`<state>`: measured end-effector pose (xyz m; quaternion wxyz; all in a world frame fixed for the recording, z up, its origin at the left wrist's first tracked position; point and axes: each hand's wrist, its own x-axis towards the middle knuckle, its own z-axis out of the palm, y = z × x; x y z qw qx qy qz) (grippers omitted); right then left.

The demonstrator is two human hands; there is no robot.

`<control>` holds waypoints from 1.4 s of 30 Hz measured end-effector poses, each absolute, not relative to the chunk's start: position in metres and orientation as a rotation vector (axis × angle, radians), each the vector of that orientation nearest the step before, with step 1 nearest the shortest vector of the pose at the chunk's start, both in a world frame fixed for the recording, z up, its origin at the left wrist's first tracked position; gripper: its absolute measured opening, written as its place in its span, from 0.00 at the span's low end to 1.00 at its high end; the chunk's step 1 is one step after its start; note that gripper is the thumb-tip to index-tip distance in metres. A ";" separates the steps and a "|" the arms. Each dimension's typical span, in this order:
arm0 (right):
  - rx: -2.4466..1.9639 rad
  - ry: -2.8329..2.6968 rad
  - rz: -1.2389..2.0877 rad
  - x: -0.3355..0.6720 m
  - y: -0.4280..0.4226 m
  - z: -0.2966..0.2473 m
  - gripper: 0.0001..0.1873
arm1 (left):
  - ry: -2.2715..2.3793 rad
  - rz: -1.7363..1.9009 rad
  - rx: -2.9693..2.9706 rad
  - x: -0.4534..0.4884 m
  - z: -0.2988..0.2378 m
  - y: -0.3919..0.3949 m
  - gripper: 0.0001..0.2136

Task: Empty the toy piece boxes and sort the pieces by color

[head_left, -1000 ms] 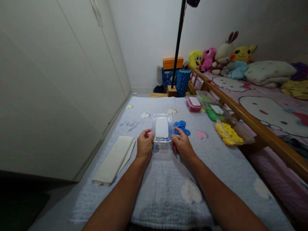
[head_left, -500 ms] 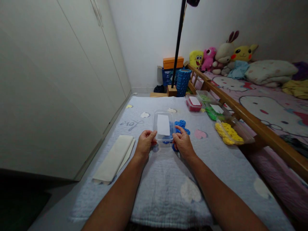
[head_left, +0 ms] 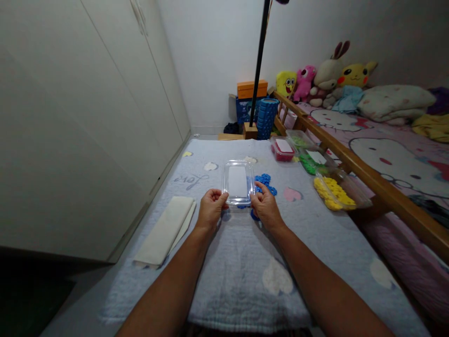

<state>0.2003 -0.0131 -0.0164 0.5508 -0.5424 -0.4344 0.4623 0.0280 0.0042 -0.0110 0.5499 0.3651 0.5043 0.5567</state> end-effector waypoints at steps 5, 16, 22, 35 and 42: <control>-1.270 -1.001 1.118 0.199 -0.013 -0.018 0.38 | 1.198 1.334 0.892 0.027 -0.009 0.003 0.19; -1.249 -0.969 1.064 0.201 -0.014 -0.014 0.36 | 1.132 1.324 0.724 0.042 -0.004 -0.002 0.23; -1.231 -0.979 1.086 0.204 -0.013 -0.013 0.42 | 1.103 1.255 0.564 0.054 0.003 -0.007 0.20; -1.464 -1.338 0.450 0.225 -0.014 -0.012 0.28 | 1.344 1.570 0.314 0.012 0.017 0.107 0.11; -1.487 -1.372 0.352 0.227 -0.009 -0.018 0.24 | 1.454 1.620 0.198 -0.023 0.014 0.156 0.09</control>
